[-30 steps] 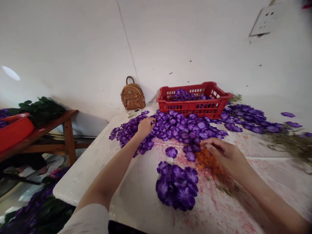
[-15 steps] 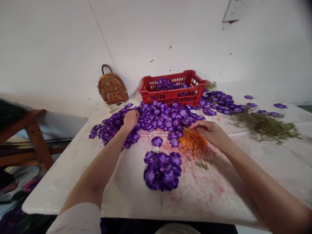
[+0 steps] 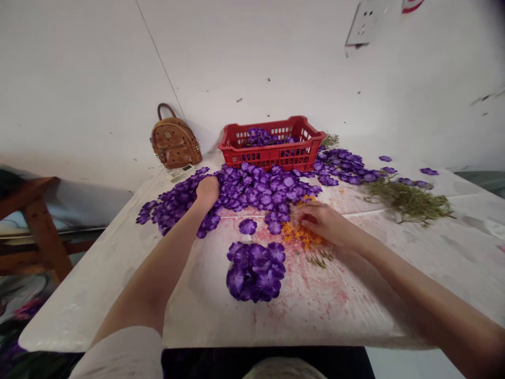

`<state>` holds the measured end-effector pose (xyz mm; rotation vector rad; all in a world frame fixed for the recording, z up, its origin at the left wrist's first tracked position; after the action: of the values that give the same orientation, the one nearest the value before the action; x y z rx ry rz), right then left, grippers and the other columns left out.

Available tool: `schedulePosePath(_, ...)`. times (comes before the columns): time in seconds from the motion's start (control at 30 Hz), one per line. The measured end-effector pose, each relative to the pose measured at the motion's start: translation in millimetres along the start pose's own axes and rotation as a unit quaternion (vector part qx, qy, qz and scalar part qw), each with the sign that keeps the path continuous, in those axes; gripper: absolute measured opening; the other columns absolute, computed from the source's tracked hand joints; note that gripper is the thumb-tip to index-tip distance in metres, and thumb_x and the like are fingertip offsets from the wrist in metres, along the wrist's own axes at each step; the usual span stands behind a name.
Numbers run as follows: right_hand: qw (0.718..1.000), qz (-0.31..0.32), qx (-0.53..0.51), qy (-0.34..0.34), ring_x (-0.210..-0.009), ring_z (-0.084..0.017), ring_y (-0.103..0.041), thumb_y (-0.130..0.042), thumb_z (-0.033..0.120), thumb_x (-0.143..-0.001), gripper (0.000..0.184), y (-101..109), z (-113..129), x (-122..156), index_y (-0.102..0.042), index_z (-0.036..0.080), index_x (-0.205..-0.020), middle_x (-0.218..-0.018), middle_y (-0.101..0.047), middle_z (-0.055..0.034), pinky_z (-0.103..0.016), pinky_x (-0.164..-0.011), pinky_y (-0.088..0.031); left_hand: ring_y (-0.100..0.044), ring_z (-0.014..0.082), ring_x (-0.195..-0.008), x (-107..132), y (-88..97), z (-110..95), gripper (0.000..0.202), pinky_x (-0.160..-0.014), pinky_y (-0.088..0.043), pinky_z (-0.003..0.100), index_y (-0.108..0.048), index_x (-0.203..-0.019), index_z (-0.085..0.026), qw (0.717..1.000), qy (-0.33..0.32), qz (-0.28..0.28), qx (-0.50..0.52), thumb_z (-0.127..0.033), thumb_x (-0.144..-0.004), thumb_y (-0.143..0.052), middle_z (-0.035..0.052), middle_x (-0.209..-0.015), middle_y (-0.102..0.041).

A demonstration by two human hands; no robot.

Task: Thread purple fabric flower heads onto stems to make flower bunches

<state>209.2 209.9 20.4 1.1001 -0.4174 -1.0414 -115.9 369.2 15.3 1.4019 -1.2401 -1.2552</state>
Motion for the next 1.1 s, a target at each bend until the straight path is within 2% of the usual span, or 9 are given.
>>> schedulePosePath(0.1, 0.999, 0.012, 0.050, -0.014, -0.087, -0.025, -0.066, -0.056, 0.019, -0.089, 0.014, 11.3, -7.6, 19.3, -0.069, 0.021, -0.085, -0.092, -0.071, -0.0092, -0.037, -0.082, -0.050, -0.069, 0.0370, -0.114, 0.5, 2.4, 2.3, 0.033, -0.098, -0.053, 0.044, -0.075, -0.105, -0.008, 1.000, 0.020, -0.009, -0.004, -0.011, -0.092, -0.045, 0.0249, -0.115, -0.073)
schedulePosePath(0.17, 0.998, -0.007, 0.062, -0.029, -0.092, -0.027, -0.067, -0.056, 0.019, -0.089, 0.014, 19.6, -10.7, 22.8, -0.070, 0.020, -0.087, -0.097, -0.072, -0.0111, -0.038, -0.086, -0.049, -0.069, 0.0355, -0.115, 1.5, 3.2, 2.6, 0.031, -0.099, -0.053, 0.042, -0.075, -0.104, -0.010, 1.000, 0.023, -0.013, 0.000, -0.012, -0.092, -0.046, 0.0227, -0.115, -0.073)
schedulePosePath(0.27, 0.998, -0.034, 0.034, -0.052, -0.095, -0.025, -0.068, -0.053, 0.016, -0.088, 0.018, 20.2, -10.2, 11.2, -0.069, 0.021, -0.093, -0.100, -0.074, -0.0097, -0.035, -0.086, -0.049, -0.070, 0.0316, -0.113, 2.9, 4.3, 4.6, 0.029, -0.098, -0.053, 0.038, -0.074, -0.106, -0.013, 0.999, 0.024, -0.022, 0.017, -0.011, -0.092, -0.050, 0.0184, -0.113, -0.075)
schedulePosePath(0.47, 0.993, -0.036, 0.025, -0.111, -0.073, -0.023, -0.067, -0.051, 0.022, -0.090, 0.016, -3.7, -4.2, -30.7, -0.067, 0.021, -0.090, -0.083, -0.075, -0.0077, -0.032, -0.069, -0.043, -0.071, 0.0220, -0.106, 3.9, 11.4, 17.2, 0.028, -0.096, -0.053, 0.029, -0.071, -0.113, -0.017, 0.997, 0.011, -0.054, 0.061, -0.013, -0.091, -0.055, 0.0095, -0.113, -0.077)
schedulePosePath(0.63, 0.993, -0.075, 0.004, -0.096, -0.071, -0.023, -0.068, -0.049, 0.026, -0.089, 0.018, 0.1, -0.2, -32.8, -0.066, 0.023, -0.086, -0.081, -0.075, -0.0065, -0.032, -0.067, -0.043, -0.070, 0.0235, -0.113, 4.0, 16.2, 26.9, 0.029, -0.102, -0.051, 0.030, -0.076, -0.112, -0.018, 0.995, -0.003, -0.061, 0.077, -0.013, -0.089, -0.058, 0.0083, -0.119, -0.077)
schedulePosePath(0.73, 0.991, -0.093, -0.024, -0.095, -0.067, -0.022, -0.068, -0.049, 0.028, -0.087, 0.018, 4.5, -3.8, -24.0, -0.066, 0.024, -0.083, -0.077, -0.074, -0.0049, -0.032, -0.065, -0.044, -0.070, 0.0246, -0.112, 2.5, 13.3, 27.5, 0.028, -0.103, -0.051, 0.031, -0.079, -0.107, -0.021, 0.995, -0.012, -0.054, 0.080, -0.013, -0.087, -0.060, 0.0070, -0.116, -0.078)
schedulePosePath(0.87, 0.989, -0.090, -0.048, -0.105, -0.070, -0.024, -0.069, -0.048, 0.035, -0.090, 0.021, 2.5, -11.0, -17.2, -0.065, 0.025, -0.082, -0.078, -0.075, -0.0045, -0.034, -0.066, -0.046, -0.072, 0.0258, -0.104, -1.5, 6.8, 26.2, 0.027, -0.096, -0.053, 0.031, -0.081, -0.104, -0.023, 0.996, -0.011, -0.049, 0.079, -0.016, -0.086, -0.062, 0.0077, -0.108, -0.079)
schedulePosePath(1.1, 0.986, -0.104, -0.075, -0.106, -0.071, -0.026, -0.070, -0.047, 0.038, -0.092, 0.023, 0.5, -16.4, -13.0, -0.064, 0.026, -0.083, -0.079, -0.076, -0.0052, -0.036, -0.067, -0.048, -0.072, 0.0244, -0.093, -3.7, 7.6, 26.0, 0.021, -0.089, -0.052, 0.030, -0.078, -0.079, -0.019, 0.993, -0.003, -0.066, 0.101, -0.009, -0.083, -0.060, 0.0092, -0.089, -0.078)
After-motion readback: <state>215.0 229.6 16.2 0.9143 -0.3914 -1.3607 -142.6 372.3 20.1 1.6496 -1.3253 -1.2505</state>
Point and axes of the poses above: each hand's wrist, its own x-axis away from the middle knuckle, its own y-axis out of the back of the hand, z = x × y, the point moved 8 cm from there along -x, towards the middle knuckle
